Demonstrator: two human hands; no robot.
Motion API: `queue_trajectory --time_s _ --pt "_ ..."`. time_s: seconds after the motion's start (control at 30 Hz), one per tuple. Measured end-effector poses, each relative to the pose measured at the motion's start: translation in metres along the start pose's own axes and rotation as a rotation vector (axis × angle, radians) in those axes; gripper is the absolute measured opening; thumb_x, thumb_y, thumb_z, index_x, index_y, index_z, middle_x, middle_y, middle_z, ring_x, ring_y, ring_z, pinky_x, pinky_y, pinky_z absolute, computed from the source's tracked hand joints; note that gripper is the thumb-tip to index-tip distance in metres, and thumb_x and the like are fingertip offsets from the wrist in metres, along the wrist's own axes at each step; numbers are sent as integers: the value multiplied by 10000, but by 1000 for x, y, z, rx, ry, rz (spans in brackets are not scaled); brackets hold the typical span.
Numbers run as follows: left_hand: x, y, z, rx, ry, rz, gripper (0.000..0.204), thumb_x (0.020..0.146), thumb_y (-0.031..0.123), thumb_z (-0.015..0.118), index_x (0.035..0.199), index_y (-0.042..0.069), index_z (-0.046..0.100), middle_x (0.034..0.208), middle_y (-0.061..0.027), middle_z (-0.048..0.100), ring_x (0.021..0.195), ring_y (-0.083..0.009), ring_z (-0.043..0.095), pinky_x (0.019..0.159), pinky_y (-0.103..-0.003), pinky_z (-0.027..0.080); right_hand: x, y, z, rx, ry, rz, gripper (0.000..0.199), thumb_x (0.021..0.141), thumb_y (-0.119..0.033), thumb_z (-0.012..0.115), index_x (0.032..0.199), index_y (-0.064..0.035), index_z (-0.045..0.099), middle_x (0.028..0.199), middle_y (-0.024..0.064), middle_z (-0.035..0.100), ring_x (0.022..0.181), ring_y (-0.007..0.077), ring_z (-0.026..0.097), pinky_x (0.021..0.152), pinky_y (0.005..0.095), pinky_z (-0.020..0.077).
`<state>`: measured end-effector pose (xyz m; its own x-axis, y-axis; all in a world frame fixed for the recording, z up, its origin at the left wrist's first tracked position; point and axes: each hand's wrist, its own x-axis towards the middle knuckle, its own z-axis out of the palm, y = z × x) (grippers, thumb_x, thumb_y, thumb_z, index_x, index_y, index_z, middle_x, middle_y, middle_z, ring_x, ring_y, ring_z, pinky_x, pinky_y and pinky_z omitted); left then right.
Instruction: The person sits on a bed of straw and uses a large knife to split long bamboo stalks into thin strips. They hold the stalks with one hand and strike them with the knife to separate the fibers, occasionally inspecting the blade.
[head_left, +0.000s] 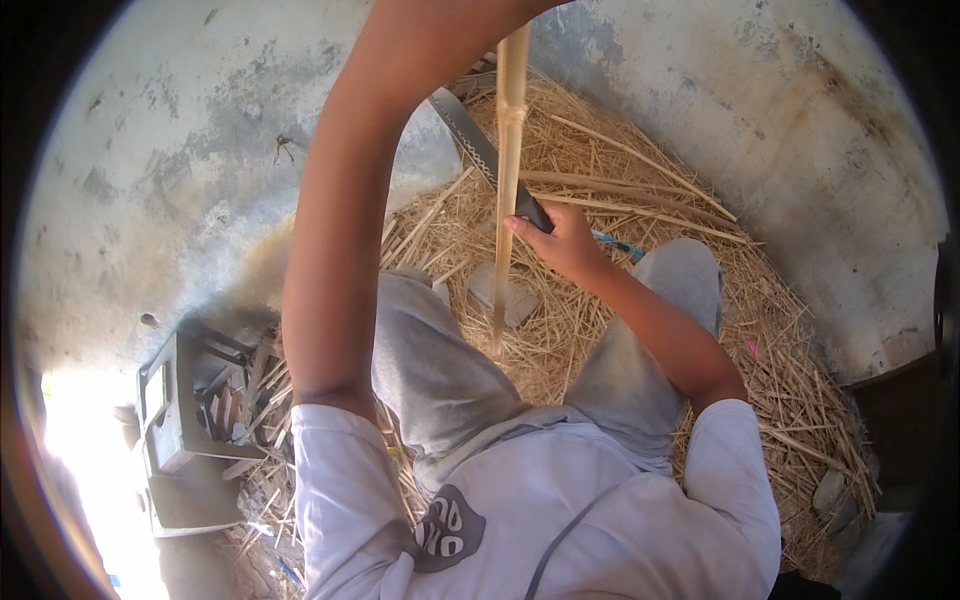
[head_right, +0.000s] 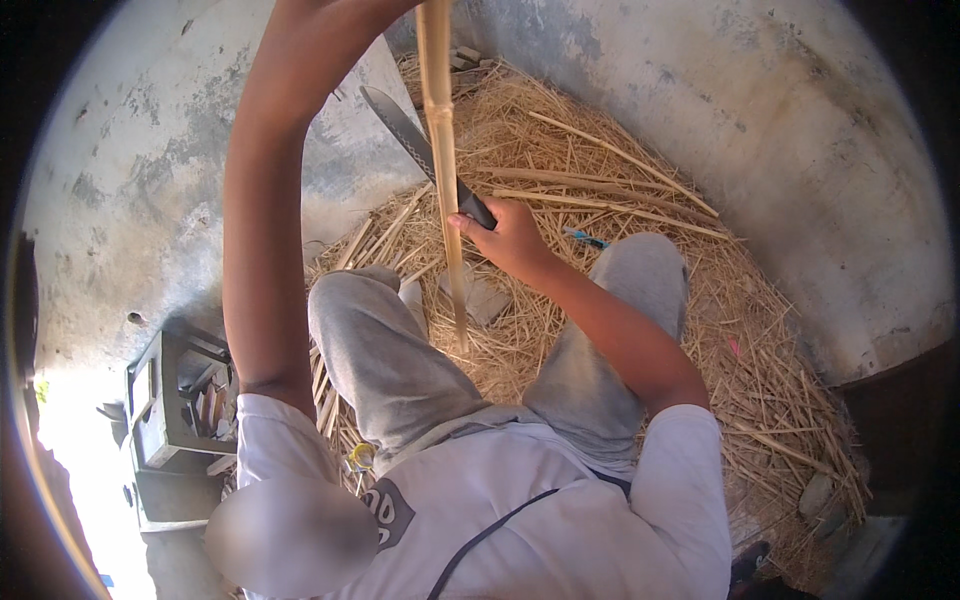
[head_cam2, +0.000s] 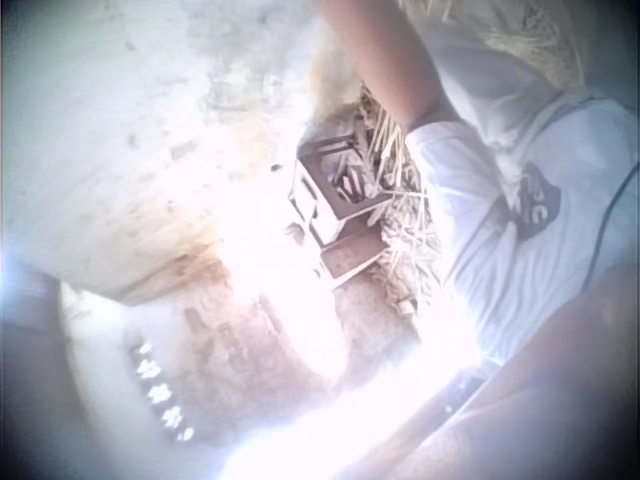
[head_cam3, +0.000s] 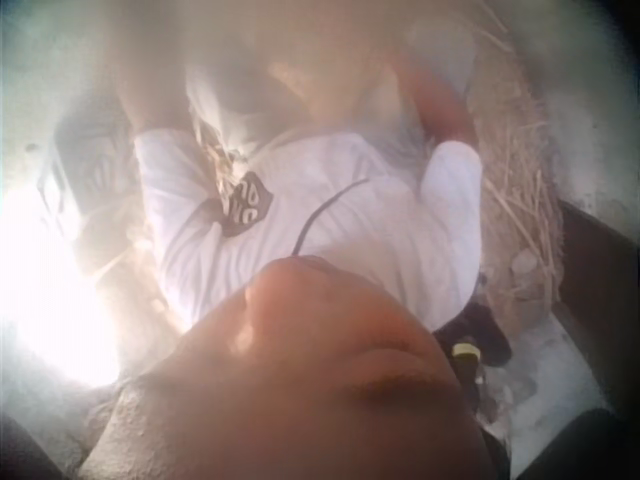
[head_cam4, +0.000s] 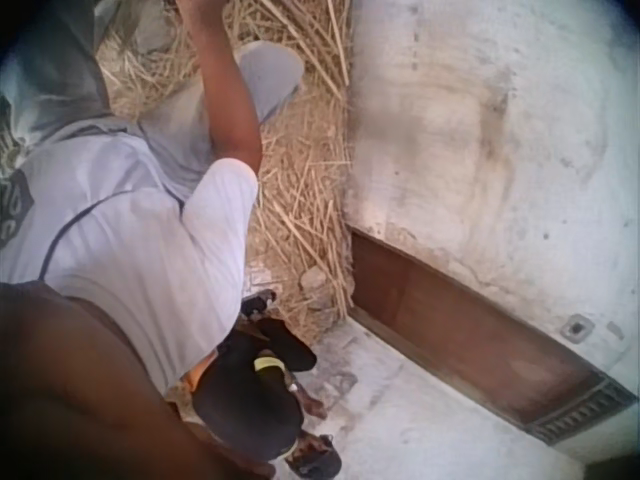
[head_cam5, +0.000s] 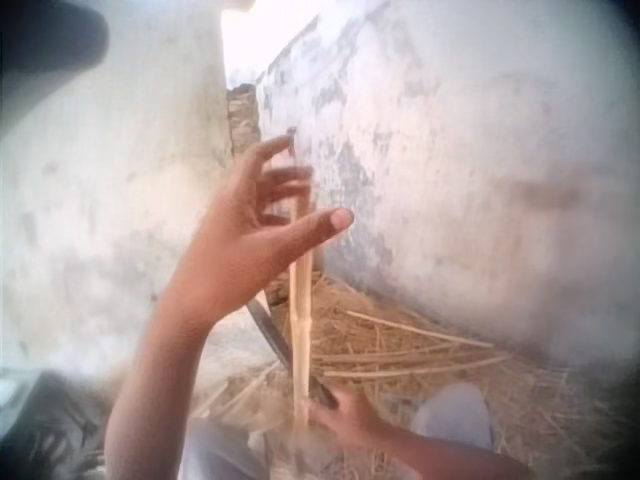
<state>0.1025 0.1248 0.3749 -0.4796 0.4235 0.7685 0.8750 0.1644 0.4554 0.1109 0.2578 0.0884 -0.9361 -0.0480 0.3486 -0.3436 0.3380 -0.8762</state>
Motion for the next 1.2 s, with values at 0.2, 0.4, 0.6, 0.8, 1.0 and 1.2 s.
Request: queue_trajectory --time_s 0.2,0.4,0.6,0.8,1.0,1.2 --pt "-2 11 1 -248 -57 -82 663 899 309 753 1393 -7 443 1159 -186 664 1087 -258 648 989 -382 527 5 -8 3 25 35 -8 298 919 -328 749 865 -37 720 593 -25 523 546 56 438 492 291 349" --pt "0 -21 -14 469 394 310 244 932 185 689 1136 62 634 1082 -100 703 1003 -188 665 979 -342 526 8 -9 3 48 52 -37 298 949 -341 716 974 -44 730 591 -66 492 508 27 428 475 249 346" --pt "-12 -57 -55 499 738 155 564 885 309 741 1303 -14 545 1152 -173 680 1104 -262 650 937 -373 498 9 -14 8 114 32 -24 304 932 -328 733 958 -25 720 626 -35 538 574 43 452 512 269 367" --pt "-17 -48 -52 -560 269 -221 405 985 278 610 1191 -64 539 932 -92 610 868 -216 618 793 -337 492 5 -21 8 45 -4 -30 294 928 -301 735 913 -8 713 627 -9 539 592 64 462 523 296 372" --pt "-42 -34 -38 -727 260 -191 404 1039 354 532 1086 -47 551 799 -25 489 696 -111 467 613 -286 382 11 -2 20 33 5 -21 315 933 -294 726 822 -6 668 616 4 527 576 92 465 525 321 382" --pt "-71 -35 3 -287 500 -38 349 1080 371 459 1003 41 541 596 35 379 488 -67 372 453 -246 283 8 12 31 57 -74 157 324 997 -342 632 988 -21 670 622 -11 556 501 76 536 476 283 434"
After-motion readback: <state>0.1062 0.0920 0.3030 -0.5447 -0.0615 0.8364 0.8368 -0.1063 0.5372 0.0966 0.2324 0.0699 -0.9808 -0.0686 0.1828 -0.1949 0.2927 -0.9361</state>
